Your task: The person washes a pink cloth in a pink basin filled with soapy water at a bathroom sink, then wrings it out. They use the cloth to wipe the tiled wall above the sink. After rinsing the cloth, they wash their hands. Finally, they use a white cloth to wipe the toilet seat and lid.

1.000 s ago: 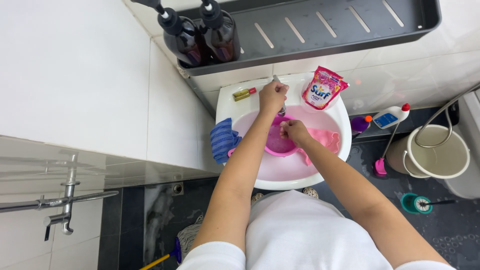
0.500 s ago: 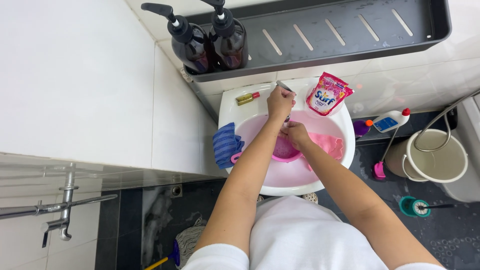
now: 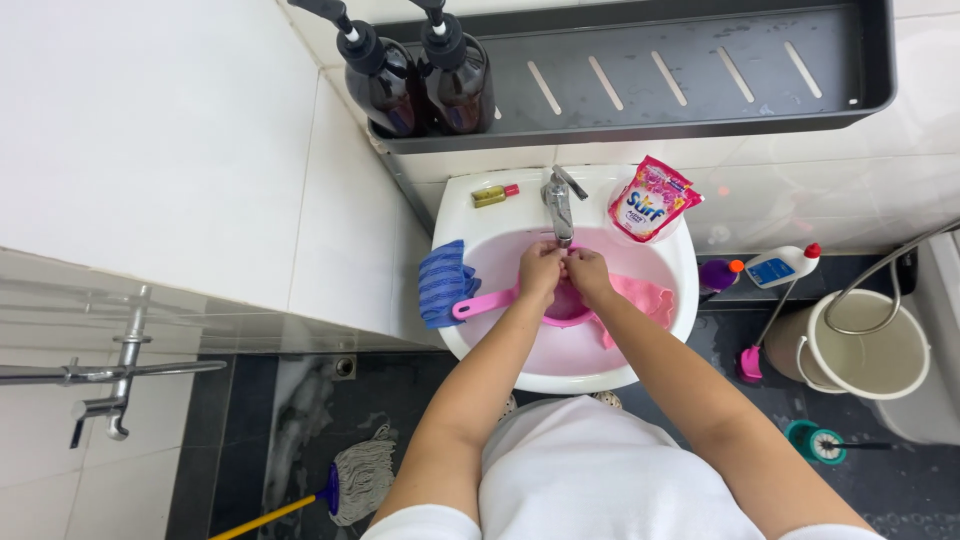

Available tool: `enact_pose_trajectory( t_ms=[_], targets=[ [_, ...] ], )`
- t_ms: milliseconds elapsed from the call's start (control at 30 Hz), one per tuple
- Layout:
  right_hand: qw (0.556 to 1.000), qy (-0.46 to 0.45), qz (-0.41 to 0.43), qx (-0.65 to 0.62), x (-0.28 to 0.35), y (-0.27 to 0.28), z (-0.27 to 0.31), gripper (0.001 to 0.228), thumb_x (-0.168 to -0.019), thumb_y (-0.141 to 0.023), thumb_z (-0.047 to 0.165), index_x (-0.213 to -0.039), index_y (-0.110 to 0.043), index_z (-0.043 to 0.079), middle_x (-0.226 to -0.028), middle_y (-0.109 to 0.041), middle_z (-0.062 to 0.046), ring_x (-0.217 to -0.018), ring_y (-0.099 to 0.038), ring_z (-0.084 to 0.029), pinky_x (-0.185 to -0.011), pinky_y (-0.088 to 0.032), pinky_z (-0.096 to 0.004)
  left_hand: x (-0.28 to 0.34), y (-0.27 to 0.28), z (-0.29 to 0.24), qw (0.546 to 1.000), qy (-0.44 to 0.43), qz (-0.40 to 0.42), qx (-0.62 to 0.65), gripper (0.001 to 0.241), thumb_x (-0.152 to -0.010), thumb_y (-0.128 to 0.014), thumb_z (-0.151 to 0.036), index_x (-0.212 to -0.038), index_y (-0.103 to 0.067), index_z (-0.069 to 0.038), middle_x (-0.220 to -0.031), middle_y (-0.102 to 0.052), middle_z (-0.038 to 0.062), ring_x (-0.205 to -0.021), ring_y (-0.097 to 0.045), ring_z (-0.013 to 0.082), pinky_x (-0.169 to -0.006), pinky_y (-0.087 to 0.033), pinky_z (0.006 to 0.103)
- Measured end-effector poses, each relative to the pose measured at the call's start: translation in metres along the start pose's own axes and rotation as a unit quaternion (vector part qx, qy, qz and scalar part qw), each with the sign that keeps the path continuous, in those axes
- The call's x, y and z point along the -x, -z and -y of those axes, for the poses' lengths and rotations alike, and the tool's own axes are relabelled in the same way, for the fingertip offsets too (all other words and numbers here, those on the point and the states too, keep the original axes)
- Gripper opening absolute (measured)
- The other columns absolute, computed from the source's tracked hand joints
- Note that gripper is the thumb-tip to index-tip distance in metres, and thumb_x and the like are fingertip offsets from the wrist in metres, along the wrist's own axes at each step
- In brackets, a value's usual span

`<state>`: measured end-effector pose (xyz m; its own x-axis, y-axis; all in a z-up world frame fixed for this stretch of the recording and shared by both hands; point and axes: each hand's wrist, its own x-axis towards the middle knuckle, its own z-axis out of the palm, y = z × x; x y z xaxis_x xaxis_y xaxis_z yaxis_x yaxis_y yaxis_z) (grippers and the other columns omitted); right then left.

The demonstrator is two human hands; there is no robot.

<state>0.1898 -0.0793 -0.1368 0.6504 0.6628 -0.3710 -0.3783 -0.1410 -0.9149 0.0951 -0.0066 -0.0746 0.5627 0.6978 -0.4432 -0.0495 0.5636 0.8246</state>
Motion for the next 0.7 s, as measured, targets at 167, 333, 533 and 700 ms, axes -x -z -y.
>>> enact_pose_trajectory(
  t_ms=[167,333,533,700],
  targets=[
    [0.971,-0.222,0.032,-0.079,0.059,-0.017,0.077,0.023,-0.103,-0.047,0.027,-0.09,-0.061,0.015,-0.08,-0.065,-0.003,-0.071,-0.064,-0.02,-0.067,-0.055,-0.04,-0.049,0.008,0.04,0.986,0.089,0.041,0.132,0.01,-0.095,-0.065,0.0,-0.102,-0.068,-0.006,-0.081,-0.066,0.002,-0.065,-0.059,0.0106,-0.058,-0.052,0.0256],
    [0.91,-0.199,0.184,-0.313,0.006,0.011,-0.003,0.032,-0.111,-0.052,0.033,-0.083,-0.057,0.018,-0.071,-0.061,0.001,-0.061,-0.061,-0.018,-0.065,-0.061,-0.045,-0.026,0.002,0.057,0.984,0.075,0.081,0.141,0.019,-0.108,-0.064,-0.02,-0.104,-0.065,-0.001,-0.08,-0.062,0.003,-0.066,-0.058,0.0164,-0.057,-0.052,0.0316],
    [0.919,-0.254,0.057,-0.297,-0.025,-0.006,0.014,0.022,-0.103,-0.044,0.022,-0.092,-0.055,0.007,-0.078,-0.063,-0.008,-0.074,-0.065,-0.025,-0.075,-0.058,-0.04,0.063,-0.002,0.005,0.945,-0.252,0.064,-0.2,0.044,-0.09,-0.064,0.003,-0.134,-0.067,-0.001,-0.113,-0.071,0.008,-0.101,-0.068,0.0182,-0.089,-0.052,0.0297],
    [0.922,-0.232,0.098,-0.293,-0.002,-0.034,0.034,0.023,-0.103,-0.042,0.0,-0.12,-0.057,0.005,-0.09,-0.068,-0.005,-0.079,-0.063,-0.015,-0.072,-0.056,-0.028,0.054,0.017,-0.006,0.985,-0.078,-0.054,-0.142,0.011,-0.091,-0.076,-0.009,-0.093,-0.075,0.002,-0.08,-0.073,0.011,-0.068,-0.063,0.0178,-0.063,-0.05,0.0319]
  ],
)
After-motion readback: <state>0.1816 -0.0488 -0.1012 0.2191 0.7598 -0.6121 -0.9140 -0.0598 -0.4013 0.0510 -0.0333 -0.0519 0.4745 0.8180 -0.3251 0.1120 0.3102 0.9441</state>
